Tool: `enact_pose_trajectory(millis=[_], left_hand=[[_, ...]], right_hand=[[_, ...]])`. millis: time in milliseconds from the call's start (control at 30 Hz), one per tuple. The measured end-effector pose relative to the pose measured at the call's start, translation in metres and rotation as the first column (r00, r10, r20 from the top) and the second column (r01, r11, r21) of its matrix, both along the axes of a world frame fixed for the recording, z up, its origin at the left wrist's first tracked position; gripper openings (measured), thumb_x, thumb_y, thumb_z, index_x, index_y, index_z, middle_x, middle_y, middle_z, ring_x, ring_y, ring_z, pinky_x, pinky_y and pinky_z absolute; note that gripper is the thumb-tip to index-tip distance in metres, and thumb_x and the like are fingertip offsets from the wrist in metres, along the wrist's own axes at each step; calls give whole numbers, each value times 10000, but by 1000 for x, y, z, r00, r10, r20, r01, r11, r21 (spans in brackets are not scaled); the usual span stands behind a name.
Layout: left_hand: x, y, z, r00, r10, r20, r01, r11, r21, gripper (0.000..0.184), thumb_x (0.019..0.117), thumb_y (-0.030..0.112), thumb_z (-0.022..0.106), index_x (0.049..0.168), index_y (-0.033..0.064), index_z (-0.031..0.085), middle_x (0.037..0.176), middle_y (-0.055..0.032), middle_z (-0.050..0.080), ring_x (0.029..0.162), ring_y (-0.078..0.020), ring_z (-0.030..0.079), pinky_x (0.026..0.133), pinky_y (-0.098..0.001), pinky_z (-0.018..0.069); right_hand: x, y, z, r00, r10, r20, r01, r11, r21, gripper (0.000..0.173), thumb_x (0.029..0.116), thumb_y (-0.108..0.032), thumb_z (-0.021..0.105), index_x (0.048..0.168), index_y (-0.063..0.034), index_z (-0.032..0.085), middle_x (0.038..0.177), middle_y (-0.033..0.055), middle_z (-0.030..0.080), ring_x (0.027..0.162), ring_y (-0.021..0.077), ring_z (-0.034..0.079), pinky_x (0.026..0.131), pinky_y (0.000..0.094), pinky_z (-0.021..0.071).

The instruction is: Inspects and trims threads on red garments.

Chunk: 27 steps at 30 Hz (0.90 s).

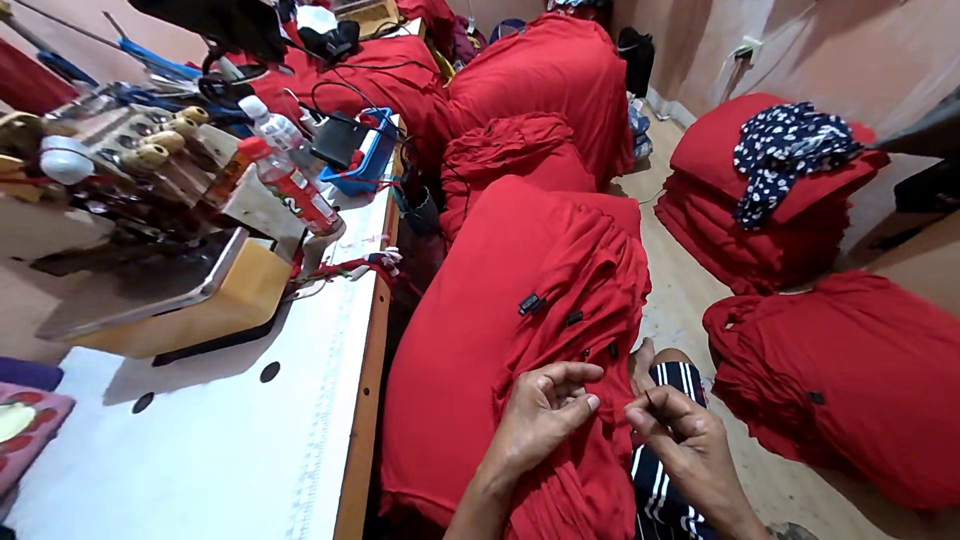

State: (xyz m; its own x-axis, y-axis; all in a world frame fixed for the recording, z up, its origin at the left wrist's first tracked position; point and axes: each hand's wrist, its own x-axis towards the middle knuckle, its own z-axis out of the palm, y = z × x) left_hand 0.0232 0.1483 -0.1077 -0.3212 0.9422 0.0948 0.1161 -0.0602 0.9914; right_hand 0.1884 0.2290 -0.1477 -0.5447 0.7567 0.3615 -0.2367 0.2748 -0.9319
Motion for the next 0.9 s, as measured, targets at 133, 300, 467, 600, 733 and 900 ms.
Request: enact_pose_trajectory(millis=[133,300,467,600,733,900], left_hand=[[0,0,1,1000,1,9,-1,1000,4,294,877,-60,621,1168,-86,656,979,-10,708,779,22,639,716,-157,554],[0,0,0,1000,1,13,-1,1000,12,293,878,-61,619,1168,-88,655,981,-12,709,778,20,641,717,-161,558],[0,0,-1,1000,16,12,-16,1000,16,285,874,-64,622,1156,-90,659,1004,-17,708,792,18,644,726,-159,557],[0,0,0,1000,15,20,-15,1000,21,284,875,-70,617,1155,-92,656,995,-15,708,791,20,644,724,-160,559],[1,0,0,999,19,27,-19,1000,11,284,874,-68,621,1155,-88,658,1002,-20,708,795,16,644,731,-162,559],[1,0,-1,1000,9,30,-9,1000,15,286,876,-71,615,1159,-90,653,1002,-16,705,783,18,639,725,-161,556]], right_hand=[[7,9,-7,1000,1,-16,-1,1000,-5,322,996,-367,621,1178,-104,588,996,-161,643,841,-92,600,720,106,520],[15,17,-26,978,-149,147,121,975,184,392,1043,-307,507,1191,53,548,1016,-8,662,883,-73,606,776,119,518],[13,12,-38,969,-200,147,122,899,421,337,997,-301,615,1132,7,619,886,76,679,701,-4,592,649,130,498],[8,11,-37,982,-164,92,106,887,450,305,996,-283,624,1137,-12,614,897,73,672,713,-16,588,661,107,491],[4,11,-36,984,-156,81,95,860,502,287,1016,-294,611,1138,-33,621,890,67,676,720,6,599,669,120,493],[0,10,-31,974,-212,84,130,818,561,273,1032,-289,583,1088,-33,658,883,78,701,755,46,637,704,147,513]])
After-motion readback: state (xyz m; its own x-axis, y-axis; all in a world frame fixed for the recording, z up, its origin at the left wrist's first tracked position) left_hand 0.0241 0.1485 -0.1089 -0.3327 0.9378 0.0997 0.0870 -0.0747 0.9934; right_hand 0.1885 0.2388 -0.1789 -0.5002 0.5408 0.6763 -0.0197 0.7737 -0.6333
